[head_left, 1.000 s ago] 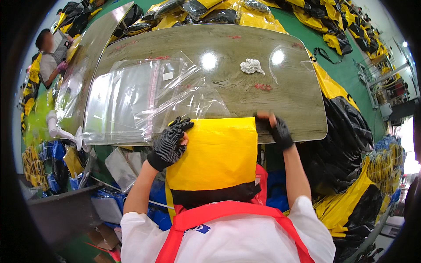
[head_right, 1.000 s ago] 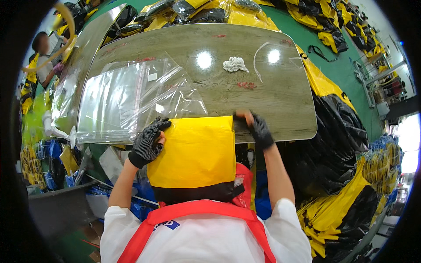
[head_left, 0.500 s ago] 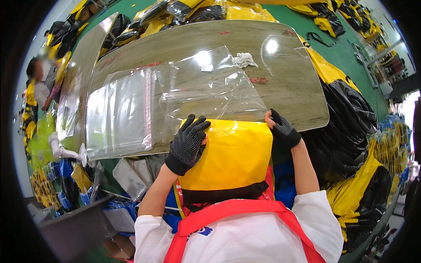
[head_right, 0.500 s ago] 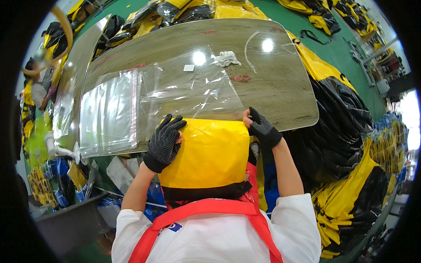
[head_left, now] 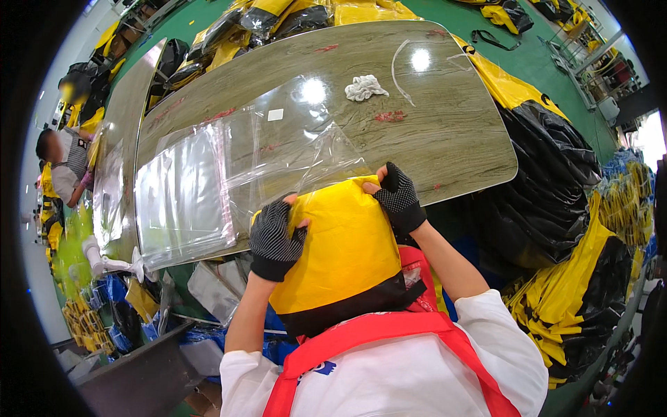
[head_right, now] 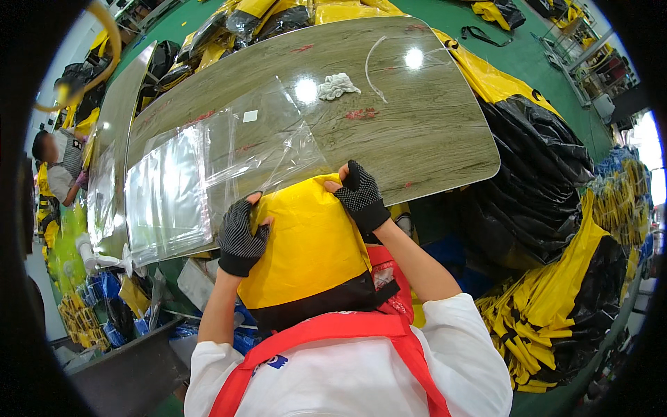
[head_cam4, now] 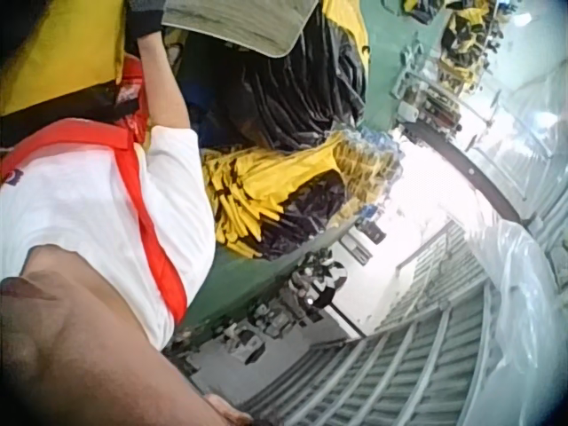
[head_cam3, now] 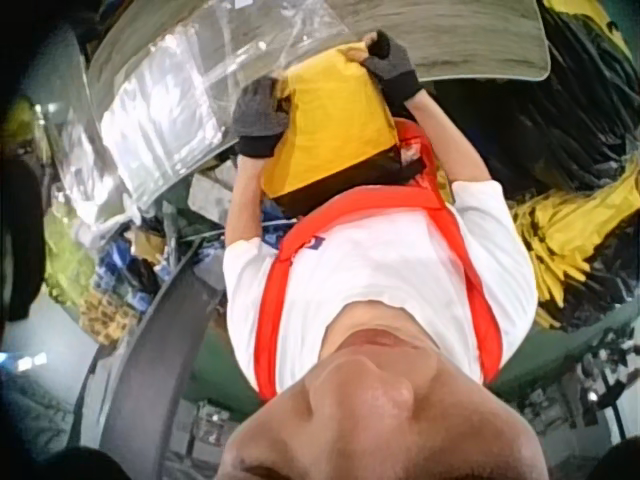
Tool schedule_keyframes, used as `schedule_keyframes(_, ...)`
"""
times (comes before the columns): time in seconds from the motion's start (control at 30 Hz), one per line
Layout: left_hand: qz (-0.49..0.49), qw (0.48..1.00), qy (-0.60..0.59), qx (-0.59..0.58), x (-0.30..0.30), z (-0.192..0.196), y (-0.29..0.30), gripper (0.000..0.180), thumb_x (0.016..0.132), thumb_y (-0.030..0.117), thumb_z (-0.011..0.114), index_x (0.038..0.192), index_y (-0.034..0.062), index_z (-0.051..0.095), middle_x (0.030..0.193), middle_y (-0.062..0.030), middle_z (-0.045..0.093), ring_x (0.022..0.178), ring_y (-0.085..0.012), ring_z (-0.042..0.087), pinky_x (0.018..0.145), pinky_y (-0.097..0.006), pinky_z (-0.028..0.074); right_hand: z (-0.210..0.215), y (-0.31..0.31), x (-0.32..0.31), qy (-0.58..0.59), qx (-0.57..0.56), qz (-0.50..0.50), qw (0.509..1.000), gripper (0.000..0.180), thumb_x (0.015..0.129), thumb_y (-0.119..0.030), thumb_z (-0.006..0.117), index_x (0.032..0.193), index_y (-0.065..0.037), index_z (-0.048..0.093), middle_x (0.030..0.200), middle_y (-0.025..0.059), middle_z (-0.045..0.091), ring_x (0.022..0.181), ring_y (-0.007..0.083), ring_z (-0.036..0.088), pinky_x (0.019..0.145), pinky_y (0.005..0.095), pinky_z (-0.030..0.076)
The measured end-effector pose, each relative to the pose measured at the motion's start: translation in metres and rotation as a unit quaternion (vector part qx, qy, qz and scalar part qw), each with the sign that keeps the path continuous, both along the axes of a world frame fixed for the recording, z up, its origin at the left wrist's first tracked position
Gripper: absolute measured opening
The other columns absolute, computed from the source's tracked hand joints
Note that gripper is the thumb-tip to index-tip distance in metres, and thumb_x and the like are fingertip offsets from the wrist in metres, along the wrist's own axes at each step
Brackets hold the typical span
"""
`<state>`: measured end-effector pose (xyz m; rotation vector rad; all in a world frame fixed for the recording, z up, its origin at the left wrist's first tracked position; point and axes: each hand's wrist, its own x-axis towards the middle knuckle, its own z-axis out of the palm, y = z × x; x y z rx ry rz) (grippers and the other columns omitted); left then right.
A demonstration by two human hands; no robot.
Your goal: The person folds yellow and black delivery bags and places them into clear plastic packaging on a workbench. They repeat this process for multiple bags, smoothing the plastic and stacking the packaged units.
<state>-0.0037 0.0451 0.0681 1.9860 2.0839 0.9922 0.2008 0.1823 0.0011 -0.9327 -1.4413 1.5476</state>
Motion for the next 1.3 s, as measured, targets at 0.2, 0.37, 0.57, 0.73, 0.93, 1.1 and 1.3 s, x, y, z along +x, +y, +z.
schedule_keyframes(0.2, 0.024, 0.997, 0.065, 0.044, 0.007, 0.003, 0.017, 0.009, 0.073, 0.005, 0.062, 0.082, 0.0066, 0.060, 0.078, -0.0106, 0.059, 0.073, -0.0310, 0.056, 0.065, -0.037, 0.046, 0.024, 0.003, -0.007, 0.030, -0.183, 0.169, 0.968, 0.020, 0.075, -0.015, 0.072, 0.081, -0.003, 0.057, 0.079, 0.0012, 0.059, 0.072, 0.0071, 0.052, 0.065, 0.0207, 0.042)
schedule_keyframes(0.37, 0.000, 0.997, 0.067, 0.034, 0.009, 0.003, 0.009, 0.020, 0.072, 0.008, 0.065, 0.091, 0.0065, 0.060, 0.091, -0.0117, 0.060, 0.084, -0.0310, 0.057, 0.075, -0.038, 0.045, 0.038, 0.011, -0.013, -0.004, -0.099, 0.195, 0.976, 0.018, 0.077, -0.016, 0.070, 0.080, -0.003, 0.060, 0.073, -0.0010, 0.059, 0.070, 0.0079, 0.052, 0.067, 0.0222, 0.043)
schedule_keyframes(0.57, 0.205, 0.974, -0.097, 0.029, -0.037, -0.038, -0.058, 0.072, 0.075, 0.021, 0.069, 0.135, 0.0052, 0.032, 0.135, -0.0167, 0.037, 0.126, -0.0291, 0.035, 0.104, -0.037, 0.027, 0.038, -0.019, -0.014, -0.087, 0.034, -0.011, 0.996, 0.017, 0.083, -0.015, 0.061, 0.088, 0.001, 0.064, 0.077, 0.0076, 0.065, 0.070, 0.0111, 0.058, 0.069, 0.0247, 0.046)
schedule_keyframes(0.73, 0.123, 0.737, -0.658, -0.095, -0.057, -0.048, -0.089, 0.075, 0.073, 0.014, 0.069, 0.136, 0.0055, 0.031, 0.133, -0.0093, 0.042, 0.120, -0.0212, 0.041, 0.100, -0.032, 0.032, 0.043, -0.048, -0.027, -0.056, 0.027, -0.125, 0.990, 0.018, 0.086, -0.012, 0.058, 0.097, 0.001, 0.064, 0.086, 0.0096, 0.066, 0.079, 0.0129, 0.059, 0.074, 0.0239, 0.045)
schedule_keyframes(0.93, 0.125, 0.704, -0.685, -0.139, -0.047, -0.039, -0.089, 0.061, 0.075, 0.011, 0.067, 0.130, 0.0042, 0.042, 0.119, -0.0068, 0.054, 0.108, -0.0189, 0.050, 0.092, -0.030, 0.039, 0.039, -0.035, 0.000, -0.141, 0.187, -0.113, 0.966, 0.019, 0.087, -0.013, 0.057, 0.099, 0.000, 0.064, 0.085, 0.0129, 0.066, 0.077, 0.0167, 0.061, 0.073, 0.0250, 0.046)
schedule_keyframes(1.1, 0.133, 0.808, -0.566, -0.092, -0.044, -0.070, -0.100, 0.058, 0.076, 0.012, 0.065, 0.128, 0.0035, 0.041, 0.126, -0.0097, 0.047, 0.115, -0.0221, 0.045, 0.096, -0.033, 0.036, 0.030, -0.033, 0.025, -0.038, -0.057, -0.098, 0.993, 0.020, 0.086, -0.012, 0.057, 0.099, 0.000, 0.065, 0.081, 0.0056, 0.065, 0.073, 0.0098, 0.056, 0.068, 0.0225, 0.044)
schedule_keyframes(1.3, -0.171, 0.985, 0.011, -0.021, 0.050, 0.027, -0.009, 0.048, 0.075, 0.014, 0.062, 0.121, 0.0046, 0.049, 0.119, -0.0173, 0.052, 0.115, -0.0356, 0.046, 0.098, -0.044, 0.036, 0.051, -0.026, 0.003, -0.142, 0.132, -0.044, 0.980, 0.018, 0.086, -0.013, 0.058, 0.095, 0.000, 0.065, 0.083, 0.0088, 0.066, 0.076, 0.0123, 0.060, 0.070, 0.0241, 0.046)
